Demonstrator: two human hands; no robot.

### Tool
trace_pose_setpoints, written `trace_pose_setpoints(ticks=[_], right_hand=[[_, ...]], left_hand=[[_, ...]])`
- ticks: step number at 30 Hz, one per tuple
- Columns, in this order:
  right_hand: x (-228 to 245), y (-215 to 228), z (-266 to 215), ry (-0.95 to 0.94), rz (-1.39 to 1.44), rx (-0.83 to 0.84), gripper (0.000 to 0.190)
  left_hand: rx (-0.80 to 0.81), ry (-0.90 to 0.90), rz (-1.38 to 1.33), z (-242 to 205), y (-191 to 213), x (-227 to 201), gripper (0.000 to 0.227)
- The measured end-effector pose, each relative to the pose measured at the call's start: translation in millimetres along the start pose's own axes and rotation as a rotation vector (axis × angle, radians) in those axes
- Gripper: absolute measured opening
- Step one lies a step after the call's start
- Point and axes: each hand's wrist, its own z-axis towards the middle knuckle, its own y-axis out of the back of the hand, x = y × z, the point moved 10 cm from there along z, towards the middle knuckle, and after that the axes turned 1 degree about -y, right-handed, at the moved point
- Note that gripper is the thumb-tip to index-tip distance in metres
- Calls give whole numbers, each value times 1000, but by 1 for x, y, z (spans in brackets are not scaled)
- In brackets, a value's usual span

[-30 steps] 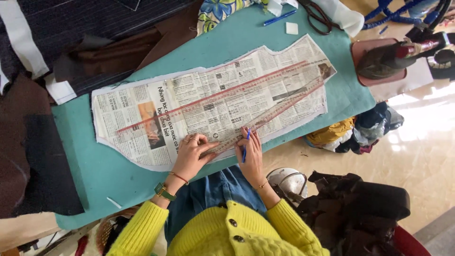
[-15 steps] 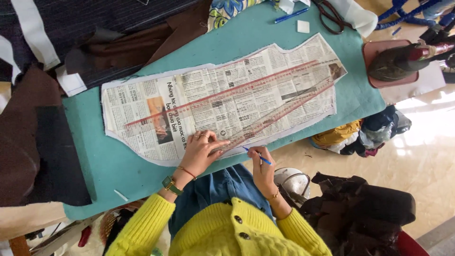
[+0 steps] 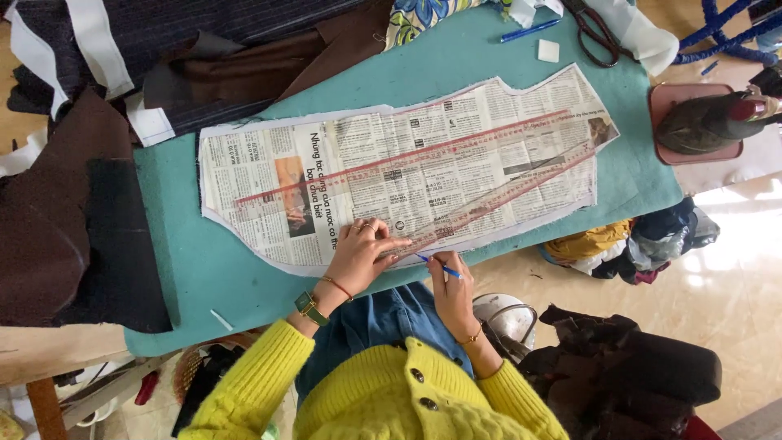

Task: The person uses a ruler and a blue pen to measure and mark lines on a newspaper pattern placed on a teal table. They repeatedly reposition the ruler to draw straight lines and mark points on the pattern.

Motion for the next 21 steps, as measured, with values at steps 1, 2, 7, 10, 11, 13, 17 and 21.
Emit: trace_pose_setpoints(ticks=[1, 2, 7, 10, 11, 13, 17, 21], right_hand=[[0, -1, 0, 1, 1, 2, 13], [0, -2, 0, 5, -20, 2, 13], [3, -11, 0, 37, -83, 11, 12], [41, -16, -1, 251, -115, 3, 6], [52, -20, 0, 266, -93, 39, 6], [57, -24, -1, 281, -70, 73, 7], [18, -21, 2, 214, -43, 43, 5], [23, 2, 19, 140, -63, 24, 7]], left_hand=[[-1, 2, 0, 0, -1, 1, 29], [-7, -2, 2, 0, -1, 1, 28], [-21, -6, 15, 1, -3, 1, 27], [4, -11, -24, 1, -3, 1, 26], [6, -11, -31, 1, -1, 1, 25], [8, -12, -38, 1, 1, 0, 25], [-5, -12, -29, 0, 0, 1, 27], [-20, -17, 2, 1, -6, 2, 27]])
